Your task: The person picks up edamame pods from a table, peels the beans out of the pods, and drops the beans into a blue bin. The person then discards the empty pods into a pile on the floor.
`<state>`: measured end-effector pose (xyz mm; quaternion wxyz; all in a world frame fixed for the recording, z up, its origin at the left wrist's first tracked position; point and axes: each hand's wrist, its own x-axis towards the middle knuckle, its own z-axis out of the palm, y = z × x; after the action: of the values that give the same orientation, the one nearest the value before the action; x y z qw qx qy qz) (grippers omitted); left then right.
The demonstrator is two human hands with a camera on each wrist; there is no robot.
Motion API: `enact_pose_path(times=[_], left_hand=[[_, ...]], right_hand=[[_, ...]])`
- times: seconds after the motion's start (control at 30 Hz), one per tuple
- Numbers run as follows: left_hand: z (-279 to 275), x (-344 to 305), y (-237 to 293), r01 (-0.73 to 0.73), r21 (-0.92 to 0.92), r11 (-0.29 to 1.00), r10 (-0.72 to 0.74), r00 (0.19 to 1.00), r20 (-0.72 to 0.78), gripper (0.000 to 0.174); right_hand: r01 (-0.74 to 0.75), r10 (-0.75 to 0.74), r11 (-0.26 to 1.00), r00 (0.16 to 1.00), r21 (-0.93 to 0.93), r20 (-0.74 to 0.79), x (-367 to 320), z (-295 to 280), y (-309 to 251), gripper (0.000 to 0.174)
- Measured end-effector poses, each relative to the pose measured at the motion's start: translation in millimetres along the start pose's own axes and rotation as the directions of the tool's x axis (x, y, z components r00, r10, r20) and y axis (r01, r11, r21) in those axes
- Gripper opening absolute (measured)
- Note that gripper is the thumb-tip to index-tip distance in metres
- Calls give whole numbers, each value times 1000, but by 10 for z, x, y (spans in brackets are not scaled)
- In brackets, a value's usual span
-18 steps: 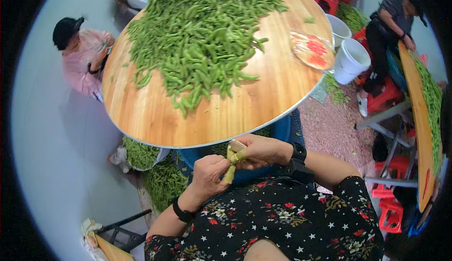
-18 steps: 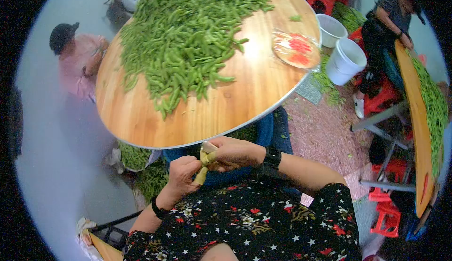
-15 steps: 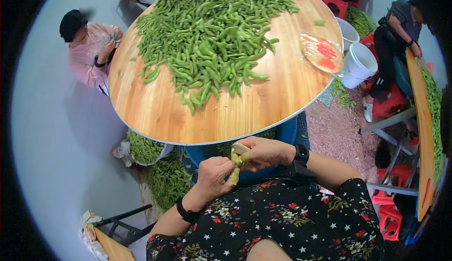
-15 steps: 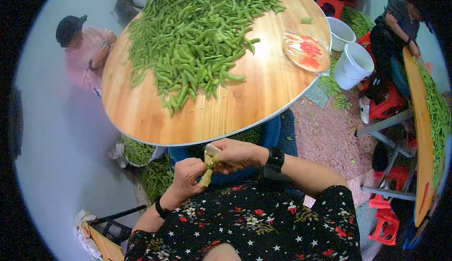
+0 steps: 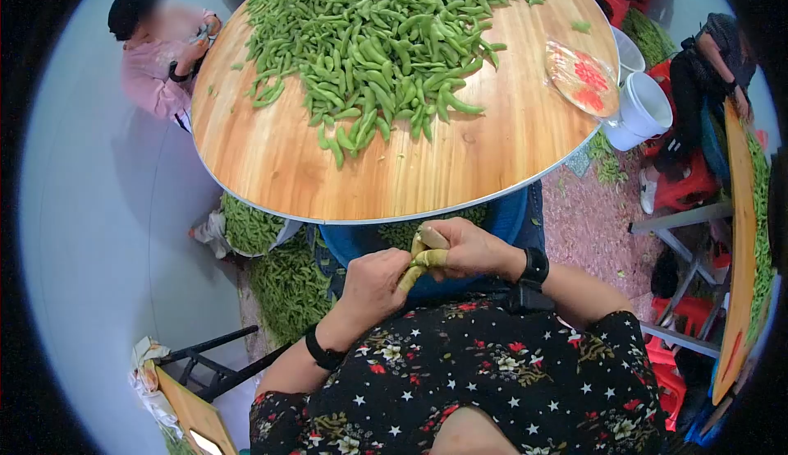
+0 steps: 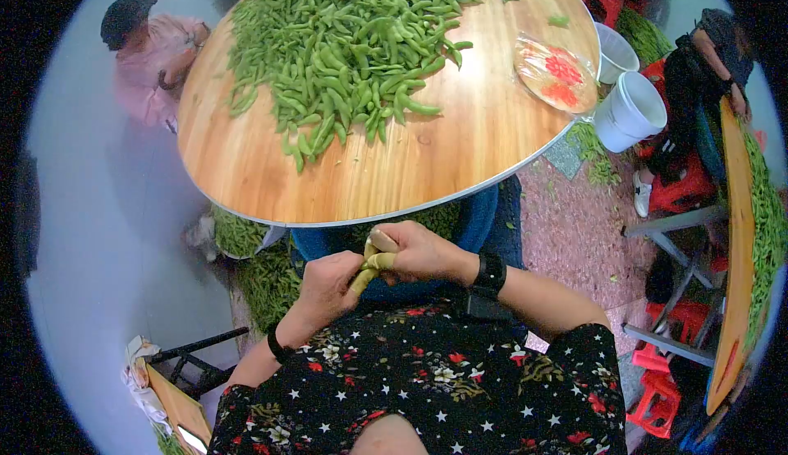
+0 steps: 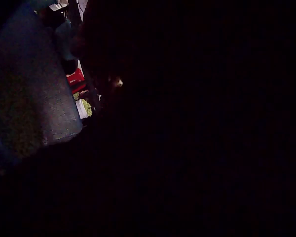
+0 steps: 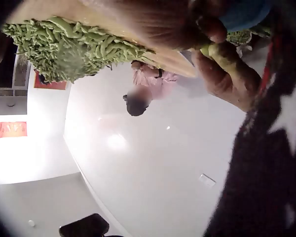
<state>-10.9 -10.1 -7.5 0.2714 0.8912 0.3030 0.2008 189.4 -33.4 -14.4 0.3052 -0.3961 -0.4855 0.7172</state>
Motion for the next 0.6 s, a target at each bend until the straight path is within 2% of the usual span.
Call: enact_pose_path(times=[0.03,0.07,0.13,0.17,0.23,0.27,0.3,0.37,0.4,0.43,0.47,0.5,0.53,0.57,0.6], left_hand=[[5,2,-28,-9,48,999,7,999,45,14],[28,-3,-52,-7,56,998,5,999,41,14],[82,-39,-74,-12,131,991,1,996,84,21],[53,-76,-67,-10,137,990,-1,997,78,21],[-75,-191,-48,97,238,966,-138,977,163,26],[-232,-284,-101,172,369,913,-284,918,276,23],[-401,-431,-218,220,463,859,-385,873,300,26],[-795,-465,-107,293,608,738,-487,855,179,39],[-903,-412,-96,288,567,771,-430,893,131,36],[-983,-334,-110,279,527,803,-373,925,77,33],[-1015,-198,-115,229,432,872,-240,970,-30,29],[-1024,-20,-120,156,340,927,-109,982,-151,26],[-1011,174,-171,138,365,921,-65,977,-205,23],[-975,379,-237,121,390,913,-18,966,-257,21],[-914,605,-253,145,343,928,-45,959,-281,22]], right_hand=[[54,-57,995,998,-89,-26,13,-1,9,8],[60,-62,994,998,-91,-20,28,-3,48,8],[199,-218,912,976,-358,-13,48,-9,131,10],[206,-223,910,975,-361,-5,45,-7,132,10],[151,-138,911,989,-383,60,18,-16,83,14],[98,-65,868,994,-487,85,-7,-72,44,21],[102,-67,865,994,-491,89,-19,-137,159,21],[139,-198,638,980,-757,13,1,-286,492,24],[106,-139,702,990,-704,11,-8,-322,498,29],[108,-141,699,990,-707,12,-12,-330,463,29],[79,-68,699,997,-710,44,-32,-322,401,29],[50,6,696,997,-716,75,-60,-310,321,29],[49,4,691,997,-721,72,-105,-272,198,29],[63,5,772,994,-632,106,-164,-208,34,30],[72,3,841,990,-536,137,-208,-160,-117,30]])
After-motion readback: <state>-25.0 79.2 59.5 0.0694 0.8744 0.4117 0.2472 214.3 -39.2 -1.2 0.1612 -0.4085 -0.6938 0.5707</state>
